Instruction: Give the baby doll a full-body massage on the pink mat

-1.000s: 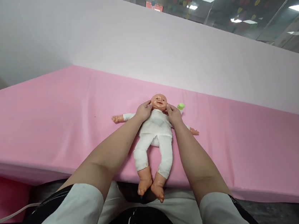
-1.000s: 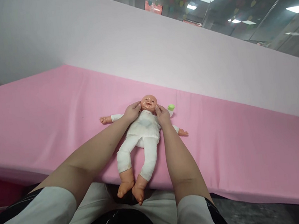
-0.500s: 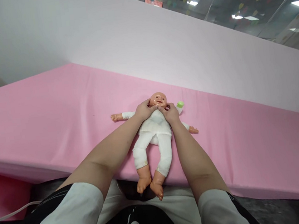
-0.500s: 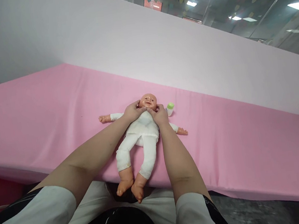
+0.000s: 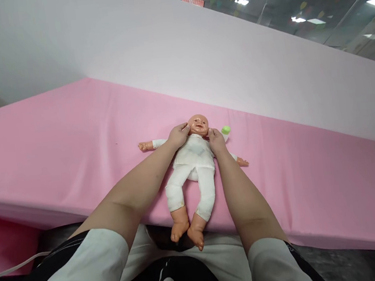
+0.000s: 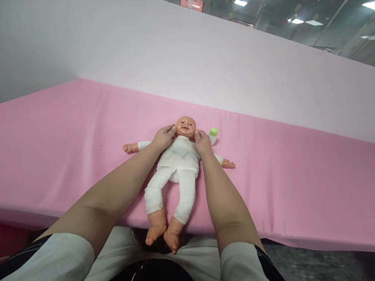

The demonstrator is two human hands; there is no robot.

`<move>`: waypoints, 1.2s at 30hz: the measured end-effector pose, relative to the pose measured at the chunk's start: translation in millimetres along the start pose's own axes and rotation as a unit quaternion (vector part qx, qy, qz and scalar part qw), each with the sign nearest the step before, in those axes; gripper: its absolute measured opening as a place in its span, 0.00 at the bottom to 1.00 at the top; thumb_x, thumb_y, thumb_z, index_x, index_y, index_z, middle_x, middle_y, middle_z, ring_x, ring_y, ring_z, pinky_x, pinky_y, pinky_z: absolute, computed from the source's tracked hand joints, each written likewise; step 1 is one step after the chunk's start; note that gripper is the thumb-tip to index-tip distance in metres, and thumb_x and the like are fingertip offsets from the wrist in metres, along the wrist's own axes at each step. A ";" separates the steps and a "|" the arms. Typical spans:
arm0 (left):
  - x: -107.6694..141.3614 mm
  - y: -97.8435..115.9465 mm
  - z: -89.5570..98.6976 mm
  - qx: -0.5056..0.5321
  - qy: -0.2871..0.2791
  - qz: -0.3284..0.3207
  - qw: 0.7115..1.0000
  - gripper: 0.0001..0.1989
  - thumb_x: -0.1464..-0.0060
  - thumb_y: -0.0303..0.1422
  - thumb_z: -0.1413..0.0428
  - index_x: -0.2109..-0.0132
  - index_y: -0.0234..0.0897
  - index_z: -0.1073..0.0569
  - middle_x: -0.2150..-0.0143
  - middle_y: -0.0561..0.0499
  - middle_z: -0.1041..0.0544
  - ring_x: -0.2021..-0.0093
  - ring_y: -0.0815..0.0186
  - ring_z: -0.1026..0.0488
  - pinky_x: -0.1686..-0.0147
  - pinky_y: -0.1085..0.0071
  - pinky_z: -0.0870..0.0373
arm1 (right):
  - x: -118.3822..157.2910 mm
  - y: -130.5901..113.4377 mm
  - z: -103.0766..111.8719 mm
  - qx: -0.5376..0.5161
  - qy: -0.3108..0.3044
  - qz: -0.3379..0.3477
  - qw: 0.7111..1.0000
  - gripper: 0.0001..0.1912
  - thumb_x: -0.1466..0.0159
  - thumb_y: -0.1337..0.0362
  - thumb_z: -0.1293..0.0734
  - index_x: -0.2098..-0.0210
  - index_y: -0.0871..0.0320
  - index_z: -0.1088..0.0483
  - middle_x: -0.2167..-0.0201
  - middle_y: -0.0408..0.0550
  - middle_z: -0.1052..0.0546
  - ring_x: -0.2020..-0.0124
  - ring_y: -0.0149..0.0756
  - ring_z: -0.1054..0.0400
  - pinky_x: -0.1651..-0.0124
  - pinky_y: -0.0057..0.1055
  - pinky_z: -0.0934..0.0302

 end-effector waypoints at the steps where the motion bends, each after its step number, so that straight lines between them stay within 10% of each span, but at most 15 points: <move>1: 0.5 0.0 -0.6 0.008 -0.009 0.003 1.000 0.29 0.34 0.52 0.47 0.41 0.34 0.20 0.48 0.42 0.15 0.46 0.52 0.21 0.42 0.59 0.27 | 1.6 -2.3 -0.1 -0.004 -0.002 0.001 1.000 0.27 0.27 0.41 0.41 0.51 0.58 0.25 0.55 0.54 0.16 0.57 0.41 0.21 0.49 0.39 0.26; 9: 0.5 -0.9 -4.6 -0.034 -0.036 -0.003 0.999 0.37 0.49 0.52 0.32 0.36 0.40 0.25 0.45 0.44 0.17 0.48 0.51 0.20 0.47 0.60 0.25 | 13.1 -18.8 1.6 0.102 0.052 -0.025 0.993 0.37 0.48 0.36 0.22 0.50 0.53 0.27 0.55 0.53 0.17 0.54 0.47 0.22 0.45 0.43 0.29; 18: -0.9 4.0 -5.8 -0.075 -0.034 -0.037 0.996 0.30 0.39 0.52 0.41 0.38 0.38 0.25 0.42 0.43 0.18 0.47 0.51 0.20 0.46 0.58 0.26 | 4.7 -11.4 0.7 0.103 0.035 0.013 0.994 0.26 0.34 0.43 0.30 0.44 0.53 0.25 0.46 0.52 0.18 0.44 0.46 0.24 0.38 0.45 0.32; 23: -6.3 -6.2 -5.9 -0.047 -0.032 -0.022 0.998 0.30 0.34 0.52 0.47 0.35 0.37 0.27 0.39 0.42 0.20 0.42 0.53 0.22 0.40 0.60 0.29 | -0.2 -2.1 -0.9 0.034 0.001 0.025 0.999 0.27 0.28 0.43 0.39 0.43 0.56 0.24 0.58 0.49 0.15 0.57 0.40 0.21 0.47 0.39 0.27; 30: -2.7 -9.3 -8.0 -0.050 -0.024 0.018 0.998 0.49 0.39 0.55 0.41 0.22 0.34 0.47 0.26 0.35 0.34 0.31 0.49 0.30 0.34 0.59 0.35 | 5.2 -11.3 1.3 0.063 0.030 0.006 0.998 0.32 0.37 0.39 0.28 0.43 0.54 0.25 0.47 0.53 0.18 0.46 0.46 0.22 0.40 0.44 0.30; 36: 5.0 6.5 -8.3 -0.102 -0.025 -0.008 0.994 0.34 0.42 0.53 0.38 0.36 0.36 0.27 0.38 0.36 0.24 0.45 0.48 0.22 0.45 0.57 0.26 | 9.2 -17.7 1.7 0.124 0.048 -0.020 0.991 0.34 0.42 0.38 0.24 0.45 0.54 0.25 0.49 0.54 0.17 0.46 0.49 0.23 0.40 0.47 0.31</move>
Point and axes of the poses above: each hand's wrist, its own x-axis away from the middle knuckle, its own z-axis out of the back of the hand, y = z × x, the point moved 7 cm from there along -x, towards the middle knuckle
